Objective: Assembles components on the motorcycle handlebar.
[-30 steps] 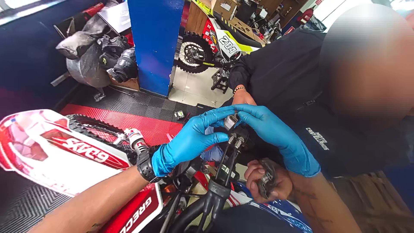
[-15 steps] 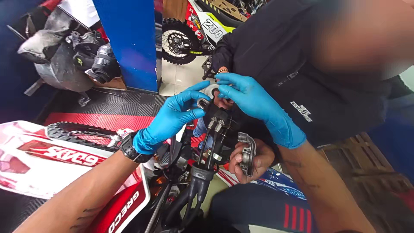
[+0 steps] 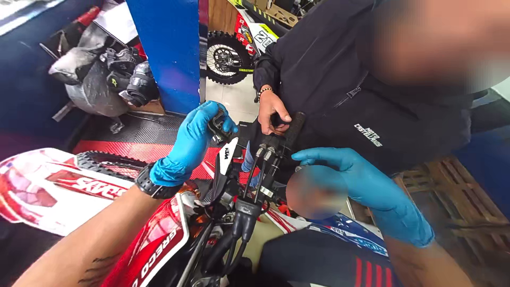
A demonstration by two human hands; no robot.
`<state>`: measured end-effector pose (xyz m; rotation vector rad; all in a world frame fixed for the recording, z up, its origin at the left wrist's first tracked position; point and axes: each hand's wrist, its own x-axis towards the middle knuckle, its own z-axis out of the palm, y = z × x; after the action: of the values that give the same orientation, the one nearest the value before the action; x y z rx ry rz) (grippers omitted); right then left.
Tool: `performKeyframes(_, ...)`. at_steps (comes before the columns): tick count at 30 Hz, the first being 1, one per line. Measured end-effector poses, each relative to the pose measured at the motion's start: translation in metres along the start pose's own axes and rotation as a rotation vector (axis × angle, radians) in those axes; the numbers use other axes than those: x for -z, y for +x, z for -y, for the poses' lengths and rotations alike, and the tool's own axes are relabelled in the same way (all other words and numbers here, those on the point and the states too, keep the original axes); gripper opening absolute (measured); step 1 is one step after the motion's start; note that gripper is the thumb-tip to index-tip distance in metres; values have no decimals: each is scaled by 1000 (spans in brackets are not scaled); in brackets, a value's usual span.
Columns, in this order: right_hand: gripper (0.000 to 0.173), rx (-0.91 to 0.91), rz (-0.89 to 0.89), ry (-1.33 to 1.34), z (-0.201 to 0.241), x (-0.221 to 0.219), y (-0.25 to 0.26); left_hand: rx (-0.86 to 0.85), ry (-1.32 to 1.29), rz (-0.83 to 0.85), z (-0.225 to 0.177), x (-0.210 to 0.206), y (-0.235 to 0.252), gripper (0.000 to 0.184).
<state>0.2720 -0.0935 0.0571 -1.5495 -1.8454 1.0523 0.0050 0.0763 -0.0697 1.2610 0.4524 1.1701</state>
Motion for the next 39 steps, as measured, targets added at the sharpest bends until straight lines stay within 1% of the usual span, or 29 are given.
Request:
performKeyframes(1,28,66,-37,-16,4,3,0,8,-7,1,-2,-1,-1,43)
performKeyframes(3,25,199,-114,-50,18,11,6,35,-24,2,-9,-3,-2,31)
performKeyframes(5,24,338,-214,-113,42,17,20,108,-35,6,-16,-6,-1,17)
performKeyframes(6,24,386,-262,-183,55,16,31,153,-13,20,-18,-8,-2,13)
performKeyframes(7,26,416,-272,-264,65,14,44,198,13,45,-19,-10,-3,11)
performKeyframes(8,26,437,-230,-316,66,16,60,239,30,76,-19,-12,-5,11)
performKeyframes(9,26,449,-138,-336,61,22,81,267,39,101,-17,-13,-6,10)
performKeyframes(12,23,374,169,-376,44,24,129,305,9,142,-10,-13,-9,11)
performKeyframes(14,22,319,330,-338,38,23,147,302,24,144,-7,-9,-9,11)
performKeyframes(17,22,281,466,-281,34,22,161,318,86,150,-7,-4,-6,14)
performKeyframes(19,23,252,526,-259,32,21,164,323,106,201,-5,-3,-5,17)
performKeyframes(21,23,234,577,-288,30,22,165,322,109,292,1,-4,-4,21)
performKeyframes(23,21,222,595,-287,27,22,163,318,88,389,8,-10,-3,25)
performKeyframes(25,19,244,603,-274,23,24,161,313,69,452,15,-19,-1,23)
performKeyframes(28,19,277,603,-253,19,26,157,299,54,472,20,-31,4,18)
performKeyframes(30,22,287,596,-245,19,30,151,287,61,472,24,-33,6,20)
performKeyframes(31,26,277,592,-256,19,33,145,279,75,469,24,-32,6,21)
performKeyframes(32,35,261,594,-266,18,36,138,267,101,465,24,-32,5,23)
performKeyframes(34,63,255,602,-278,13,40,122,203,244,464,23,-31,4,25)
performKeyframes(35,70,280,590,-293,8,39,115,154,351,463,21,-30,4,27)
performKeyframes(36,70,310,565,-319,3,37,110,107,444,468,20,-29,3,29)
performKeyframes(39,60,384,466,-384,-9,28,100,-1,628,497,15,-31,3,33)
